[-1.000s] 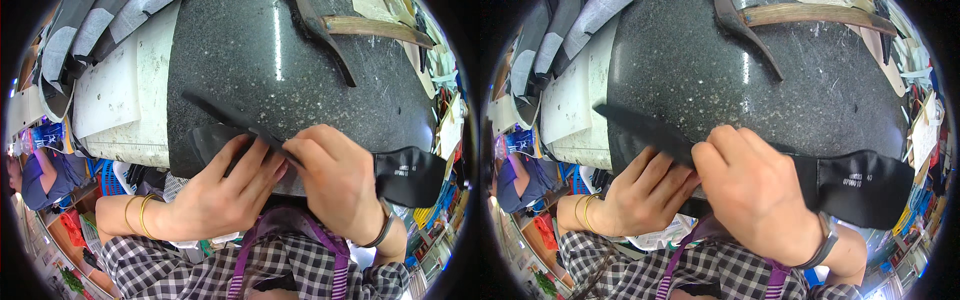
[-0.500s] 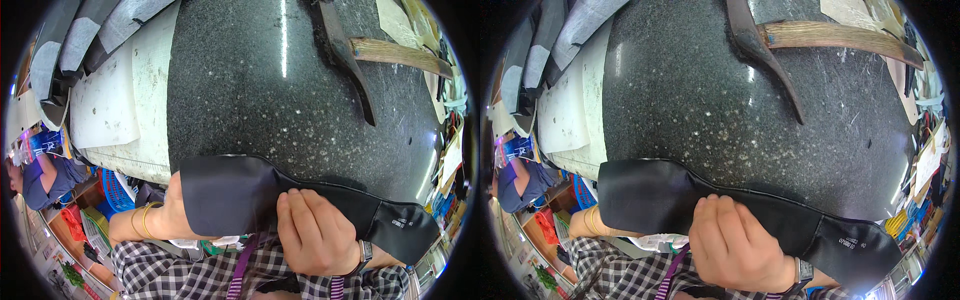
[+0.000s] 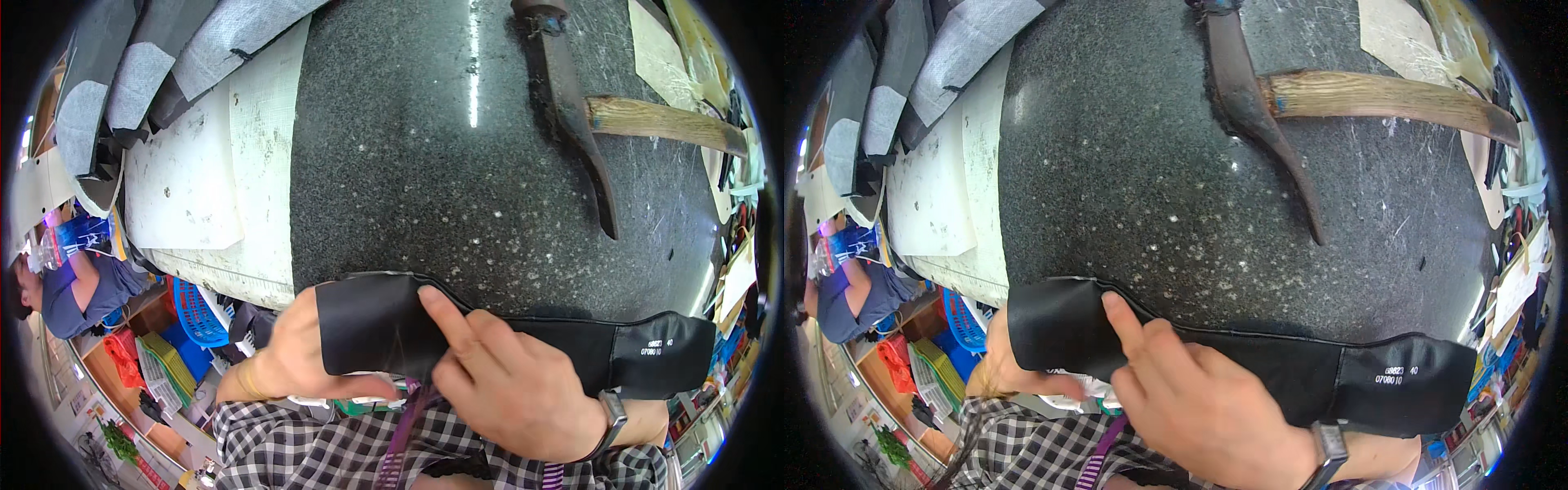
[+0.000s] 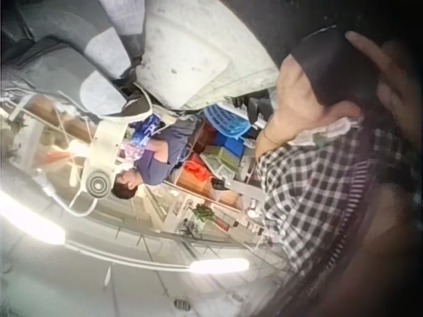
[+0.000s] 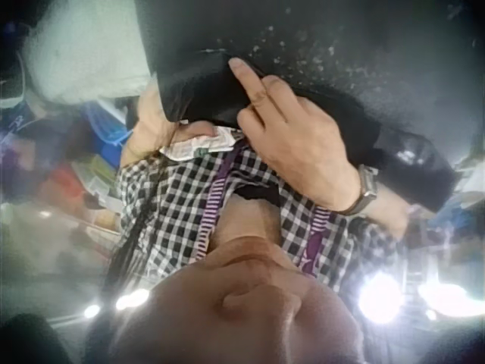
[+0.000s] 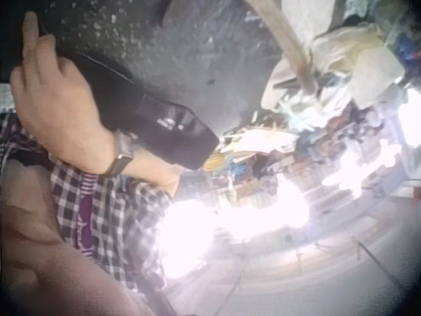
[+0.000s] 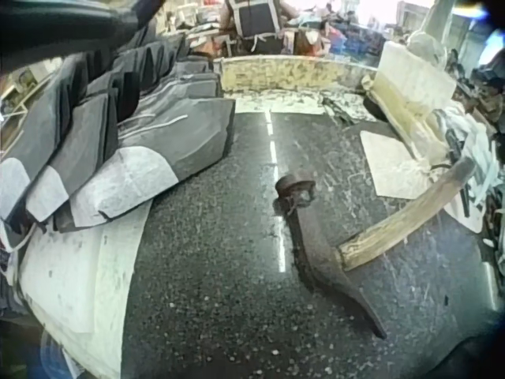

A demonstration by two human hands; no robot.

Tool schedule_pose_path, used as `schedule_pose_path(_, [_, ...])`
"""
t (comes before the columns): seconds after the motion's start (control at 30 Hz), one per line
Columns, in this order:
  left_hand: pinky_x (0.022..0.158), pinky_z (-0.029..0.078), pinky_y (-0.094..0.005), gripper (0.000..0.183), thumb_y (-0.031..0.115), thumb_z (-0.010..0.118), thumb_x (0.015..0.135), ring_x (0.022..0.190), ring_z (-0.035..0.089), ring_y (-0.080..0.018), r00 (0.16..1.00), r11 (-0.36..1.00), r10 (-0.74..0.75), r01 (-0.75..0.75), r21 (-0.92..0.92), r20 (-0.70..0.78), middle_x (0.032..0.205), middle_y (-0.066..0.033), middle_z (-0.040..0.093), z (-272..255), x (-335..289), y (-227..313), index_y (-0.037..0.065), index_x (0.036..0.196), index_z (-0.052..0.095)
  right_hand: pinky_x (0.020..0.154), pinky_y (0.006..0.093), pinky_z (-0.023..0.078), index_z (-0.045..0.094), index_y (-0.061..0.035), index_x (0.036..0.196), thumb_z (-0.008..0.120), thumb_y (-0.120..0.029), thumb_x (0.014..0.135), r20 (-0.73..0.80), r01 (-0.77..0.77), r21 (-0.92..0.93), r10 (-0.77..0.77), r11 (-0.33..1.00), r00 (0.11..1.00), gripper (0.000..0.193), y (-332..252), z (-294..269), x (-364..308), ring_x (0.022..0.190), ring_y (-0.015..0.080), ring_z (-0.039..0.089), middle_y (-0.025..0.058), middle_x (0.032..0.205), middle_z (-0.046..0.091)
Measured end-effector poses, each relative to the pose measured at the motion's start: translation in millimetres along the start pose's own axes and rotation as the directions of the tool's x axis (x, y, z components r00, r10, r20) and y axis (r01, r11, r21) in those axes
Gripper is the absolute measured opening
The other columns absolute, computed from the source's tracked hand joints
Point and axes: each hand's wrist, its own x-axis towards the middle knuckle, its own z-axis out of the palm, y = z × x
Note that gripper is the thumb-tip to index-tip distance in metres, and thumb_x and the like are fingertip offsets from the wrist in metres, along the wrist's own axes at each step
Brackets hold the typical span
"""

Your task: The person is hammering and applying tape to leather components for shoe manufacturing.

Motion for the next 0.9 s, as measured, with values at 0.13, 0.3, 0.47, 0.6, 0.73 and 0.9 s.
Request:
schedule_pose_path(0.13, [0.082,0.053,-0.0431,0.055,0.051,0.066,0.079,0.095,0.067,-0.0344,0.966,0.979,0.205,-0.201,0.042,-0.156,0.108,-0.0190,0.068,-12,-1,-9,0.001,0.101,0.069,0.068,0.0279,0.051,0.058,-0.0036,0.075,0.059,-0.014,0.076,0.106,-0.064,-0.269,0.095,0.961,0.990,0.010,-14,10,-1,0.091,0.0231,0.060,0.0206,0.129,0.060])
schedule_pose_path(0.3, [0.100,0.045,-0.0500,0.073,0.057,0.066,0.079,0.115,0.059,-0.0383,0.951,0.846,0.220,-0.298,0.442,0.219,0.121,-0.0205,0.063,3,16,16,-0.005,0.116,0.060,0.077,0.0305,0.051,0.064,0.0015,0.093,0.060,-0.018,0.077,-0.123,-0.025,-0.194,0.001,0.981,0.992,0.025,3,3,-41,0.093,0.0275,0.061,0.0167,0.106,0.064])
schedule_pose_path(0.47, [0.095,0.049,-0.0443,0.071,0.046,0.076,0.073,0.112,0.059,-0.0373,0.964,0.892,0.119,-0.209,0.400,0.239,0.118,-0.0203,0.063,13,52,56,-0.007,0.117,0.058,0.069,0.0334,0.055,0.062,0.0031,0.096,0.064,-0.012,0.069,-0.104,-0.263,-0.191,0.246,0.946,0.964,0.031,-1,-23,-80,0.088,0.0274,0.062,0.0145,0.096,0.063])
schedule_pose_path(0.6, [0.075,0.052,-0.0385,0.041,0.026,0.076,0.076,0.094,0.063,-0.0305,0.908,0.950,0.177,-0.259,0.176,0.380,0.095,-0.0160,0.065,49,87,76,-0.004,0.098,0.059,0.069,0.0349,0.054,0.055,-0.0016,0.098,0.066,-0.004,0.077,-0.024,-0.299,0.070,0.301,0.952,0.953,0.024,29,-28,-79,0.083,0.0286,0.065,0.0144,0.092,0.063])
schedule_pose_path(0.73, [0.066,0.050,-0.0410,0.017,0.013,0.067,0.086,0.077,0.062,-0.0326,0.966,0.969,0.154,-0.189,0.161,0.207,0.079,-0.0160,0.062,53,92,67,0.000,0.091,0.058,0.075,0.0354,0.054,0.056,0.0022,0.108,0.077,-0.006,0.075,0.166,-0.511,0.773,0.657,0.377,0.735,0.041,35,-44,-88,0.086,0.0277,0.068,0.0164,0.094,0.063])
schedule_pose_path(0.9, [0.069,0.050,-0.0407,0.014,0.013,0.062,0.090,0.080,0.062,-0.0319,0.960,0.992,0.101,-0.117,0.044,0.260,0.084,-0.0129,0.064,52,91,64,0.002,0.098,0.062,0.079,0.0368,0.051,0.059,-0.0010,0.116,0.081,-0.009,0.067,0.242,-0.187,0.402,0.093,0.896,0.966,0.054,67,-49,-98,0.092,0.0303,0.061,0.0120,0.100,0.055])
